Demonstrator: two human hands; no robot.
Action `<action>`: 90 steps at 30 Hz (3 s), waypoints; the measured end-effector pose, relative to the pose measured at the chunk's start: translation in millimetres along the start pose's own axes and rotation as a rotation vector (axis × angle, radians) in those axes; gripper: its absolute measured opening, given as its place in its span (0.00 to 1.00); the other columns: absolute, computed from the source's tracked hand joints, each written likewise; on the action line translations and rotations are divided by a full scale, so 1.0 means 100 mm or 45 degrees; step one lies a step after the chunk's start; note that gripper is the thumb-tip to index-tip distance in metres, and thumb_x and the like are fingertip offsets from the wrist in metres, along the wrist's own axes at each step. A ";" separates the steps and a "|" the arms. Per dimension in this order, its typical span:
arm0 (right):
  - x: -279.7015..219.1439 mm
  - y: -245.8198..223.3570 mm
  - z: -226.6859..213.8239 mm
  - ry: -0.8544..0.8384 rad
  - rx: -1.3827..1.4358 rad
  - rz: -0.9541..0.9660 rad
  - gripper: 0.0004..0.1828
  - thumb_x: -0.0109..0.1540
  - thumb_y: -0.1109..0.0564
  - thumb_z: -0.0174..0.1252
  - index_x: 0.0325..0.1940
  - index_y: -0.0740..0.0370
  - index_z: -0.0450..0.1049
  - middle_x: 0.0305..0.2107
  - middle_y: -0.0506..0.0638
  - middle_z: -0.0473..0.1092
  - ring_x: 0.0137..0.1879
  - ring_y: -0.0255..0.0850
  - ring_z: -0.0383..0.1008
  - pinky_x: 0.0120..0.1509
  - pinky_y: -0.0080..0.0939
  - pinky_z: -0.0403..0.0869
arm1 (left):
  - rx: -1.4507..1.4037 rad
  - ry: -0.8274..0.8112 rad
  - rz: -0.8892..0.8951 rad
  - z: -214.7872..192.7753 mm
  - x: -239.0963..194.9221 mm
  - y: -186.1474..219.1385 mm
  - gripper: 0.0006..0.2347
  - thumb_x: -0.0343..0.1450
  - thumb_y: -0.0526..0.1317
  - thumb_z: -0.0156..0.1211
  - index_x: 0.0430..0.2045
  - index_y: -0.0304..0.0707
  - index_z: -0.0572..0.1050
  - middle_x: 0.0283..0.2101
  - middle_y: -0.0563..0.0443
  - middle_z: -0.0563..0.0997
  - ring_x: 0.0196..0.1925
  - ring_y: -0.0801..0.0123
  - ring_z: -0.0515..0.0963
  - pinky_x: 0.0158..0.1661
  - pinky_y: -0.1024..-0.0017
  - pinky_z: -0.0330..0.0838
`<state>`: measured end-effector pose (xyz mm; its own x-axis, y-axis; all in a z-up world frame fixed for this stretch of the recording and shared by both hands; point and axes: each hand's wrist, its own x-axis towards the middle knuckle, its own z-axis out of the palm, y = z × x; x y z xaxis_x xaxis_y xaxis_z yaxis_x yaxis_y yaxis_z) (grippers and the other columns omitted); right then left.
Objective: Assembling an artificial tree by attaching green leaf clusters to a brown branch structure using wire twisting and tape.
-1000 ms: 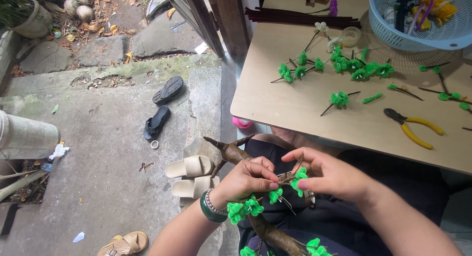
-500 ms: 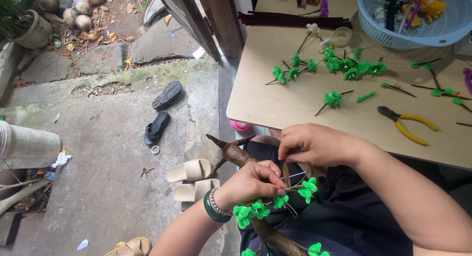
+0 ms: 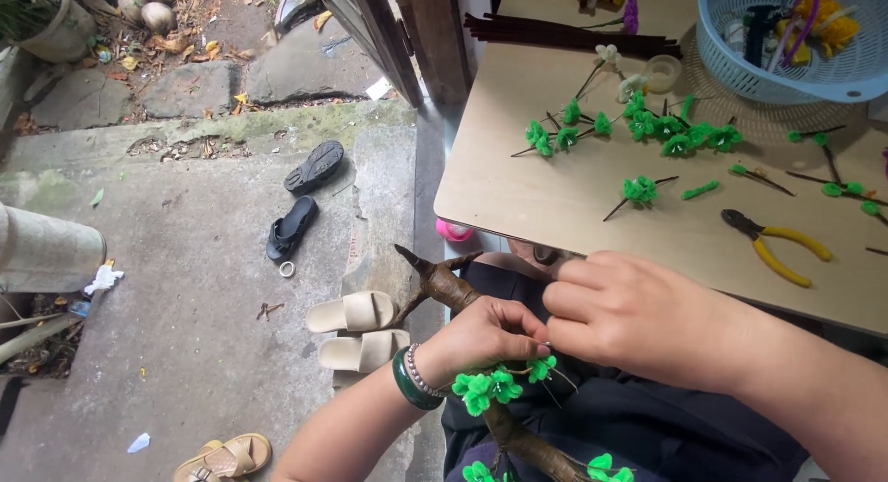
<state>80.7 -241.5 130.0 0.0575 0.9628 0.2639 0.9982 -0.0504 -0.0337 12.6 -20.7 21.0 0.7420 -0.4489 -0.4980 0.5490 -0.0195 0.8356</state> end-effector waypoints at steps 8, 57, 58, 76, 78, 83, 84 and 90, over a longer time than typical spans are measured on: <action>-0.06 0.15 0.09 0.087 -0.042 0.043 0.10 0.64 0.63 0.56 0.29 0.56 0.66 0.27 0.48 0.62 0.33 0.48 0.63 0.33 0.48 0.66 | -0.108 -0.024 -0.125 0.06 0.00 0.07 0.06 0.65 0.30 0.70 0.34 0.33 0.84 0.33 0.47 0.86 0.32 0.76 0.82 0.35 0.84 0.77; -0.35 -1.06 2.09 1.345 2.709 1.304 0.12 0.60 0.61 0.67 0.48 0.61 0.80 0.21 0.43 0.68 0.23 0.32 0.58 0.24 0.29 0.55 | -0.341 0.029 0.228 -0.11 -0.08 -0.28 0.05 0.62 0.26 0.73 0.27 0.31 0.83 0.31 0.43 0.86 0.31 0.72 0.83 0.36 0.82 0.79; -0.34 -1.05 2.05 1.345 2.709 1.306 0.12 0.60 0.61 0.67 0.48 0.61 0.80 0.21 0.43 0.68 0.23 0.32 0.58 0.24 0.29 0.55 | -0.342 0.028 0.228 -0.12 -0.08 -0.28 0.05 0.62 0.26 0.73 0.27 0.31 0.83 0.31 0.43 0.86 0.31 0.72 0.83 0.36 0.82 0.79; -0.28 -0.91 1.92 1.085 2.227 1.136 0.05 0.66 0.59 0.59 0.41 0.63 0.73 0.31 0.59 0.73 0.16 0.40 0.68 0.16 0.34 0.63 | -0.241 0.013 0.307 -0.20 -0.10 -0.31 0.04 0.64 0.28 0.72 0.28 0.33 0.83 0.30 0.52 0.81 0.32 0.75 0.81 0.34 0.83 0.74; -0.34 -0.86 1.99 0.984 2.042 1.131 0.07 0.65 0.57 0.61 0.44 0.62 0.73 0.14 0.50 0.65 0.17 0.37 0.67 0.23 0.34 0.68 | -0.182 -0.060 0.370 -0.23 -0.10 -0.31 0.04 0.66 0.31 0.71 0.32 0.33 0.84 0.32 0.52 0.80 0.32 0.74 0.80 0.33 0.83 0.74; -0.30 -0.62 1.79 0.835 1.859 1.117 0.07 0.63 0.56 0.60 0.39 0.64 0.76 0.31 0.51 0.73 0.22 0.35 0.70 0.23 0.32 0.71 | -0.131 -0.118 0.428 -0.25 -0.09 -0.34 0.05 0.69 0.31 0.68 0.36 0.35 0.84 0.34 0.53 0.76 0.34 0.74 0.78 0.36 0.81 0.73; -0.26 -0.58 1.71 0.753 1.793 1.185 0.05 0.63 0.59 0.59 0.37 0.65 0.77 0.28 0.50 0.73 0.21 0.34 0.70 0.22 0.31 0.70 | -0.092 -0.140 0.442 -0.25 -0.09 -0.34 0.06 0.70 0.32 0.67 0.38 0.35 0.84 0.36 0.53 0.78 0.38 0.73 0.79 0.42 0.81 0.74; -0.32 -0.35 1.48 0.796 1.402 0.994 0.03 0.57 0.61 0.69 0.33 0.62 0.85 0.24 0.53 0.79 0.23 0.37 0.78 0.27 0.37 0.76 | -0.136 -0.011 0.527 -0.10 -0.09 -0.31 0.06 0.64 0.29 0.73 0.32 0.28 0.84 0.28 0.48 0.77 0.33 0.77 0.73 0.35 0.80 0.65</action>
<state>41.0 -231.2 -20.1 0.8416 0.5063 0.1879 0.2130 0.0085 -0.9770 -7.5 -6.8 -2.9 0.9051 -0.4069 -0.1233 0.2426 0.2560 0.9357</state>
